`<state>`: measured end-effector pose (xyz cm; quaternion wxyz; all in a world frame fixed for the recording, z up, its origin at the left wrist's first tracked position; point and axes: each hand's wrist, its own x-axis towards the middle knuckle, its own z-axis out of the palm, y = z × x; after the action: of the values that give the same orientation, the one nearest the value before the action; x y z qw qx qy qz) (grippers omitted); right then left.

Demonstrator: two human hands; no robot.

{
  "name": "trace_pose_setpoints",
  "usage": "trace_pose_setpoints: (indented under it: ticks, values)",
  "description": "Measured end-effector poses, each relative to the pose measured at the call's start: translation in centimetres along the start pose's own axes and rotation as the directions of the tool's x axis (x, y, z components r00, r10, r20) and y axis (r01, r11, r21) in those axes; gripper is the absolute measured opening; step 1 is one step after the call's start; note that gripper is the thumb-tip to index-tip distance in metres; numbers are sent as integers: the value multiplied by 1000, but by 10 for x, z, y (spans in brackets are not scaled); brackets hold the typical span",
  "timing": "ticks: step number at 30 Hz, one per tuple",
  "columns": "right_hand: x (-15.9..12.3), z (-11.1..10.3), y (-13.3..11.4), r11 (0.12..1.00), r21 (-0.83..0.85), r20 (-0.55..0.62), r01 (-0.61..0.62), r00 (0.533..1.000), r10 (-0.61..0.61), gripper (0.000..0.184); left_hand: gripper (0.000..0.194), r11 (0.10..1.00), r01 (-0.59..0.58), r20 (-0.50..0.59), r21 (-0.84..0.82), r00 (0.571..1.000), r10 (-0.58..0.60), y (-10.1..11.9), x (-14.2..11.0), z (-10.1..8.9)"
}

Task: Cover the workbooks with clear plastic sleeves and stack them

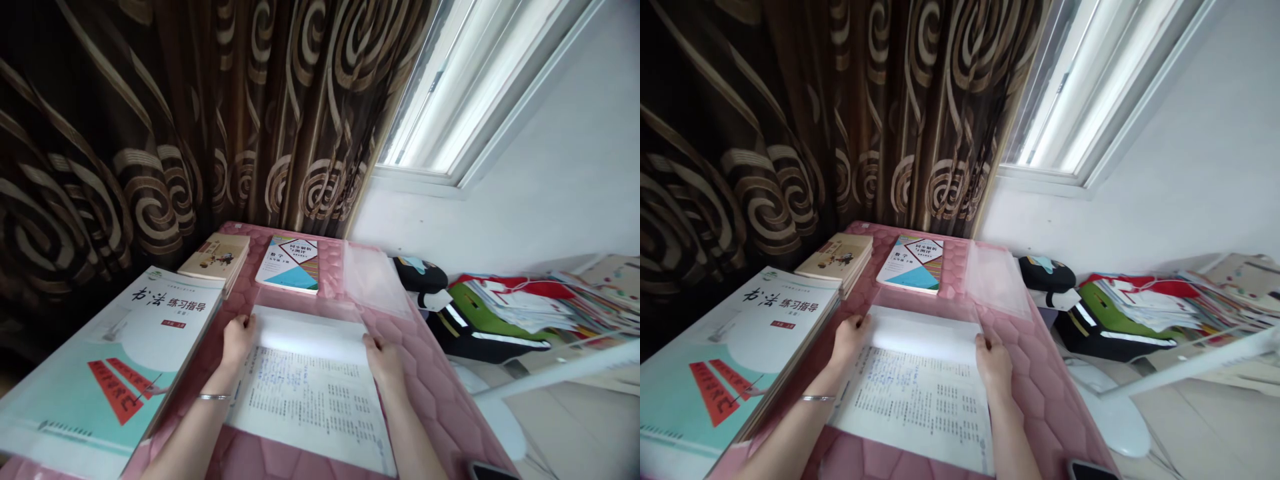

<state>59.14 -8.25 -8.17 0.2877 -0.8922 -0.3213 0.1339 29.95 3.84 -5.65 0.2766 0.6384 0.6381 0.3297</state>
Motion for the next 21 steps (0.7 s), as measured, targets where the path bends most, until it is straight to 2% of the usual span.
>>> trace_pose_setpoints:
  ticks: [8, 16, 21]
  values:
    - [0, 10, 5, 1000, -18, -3, -13, 1000, 13, 47, 30, 999, 2, 12, 46, 1000, -3, 0, -3, -2]
    - [1, 1, 1, 1000, 9, 19, -4, 1000, 4, 49, 31, 991, 32, 27, 133, 999, -36, -2, -2, 4]
    - [-1, 4, 1, 1000, -24, 11, 11, 1000, -10, 48, 34, 991, 33, 31, 128, 999, -37, -3, -3, 3]
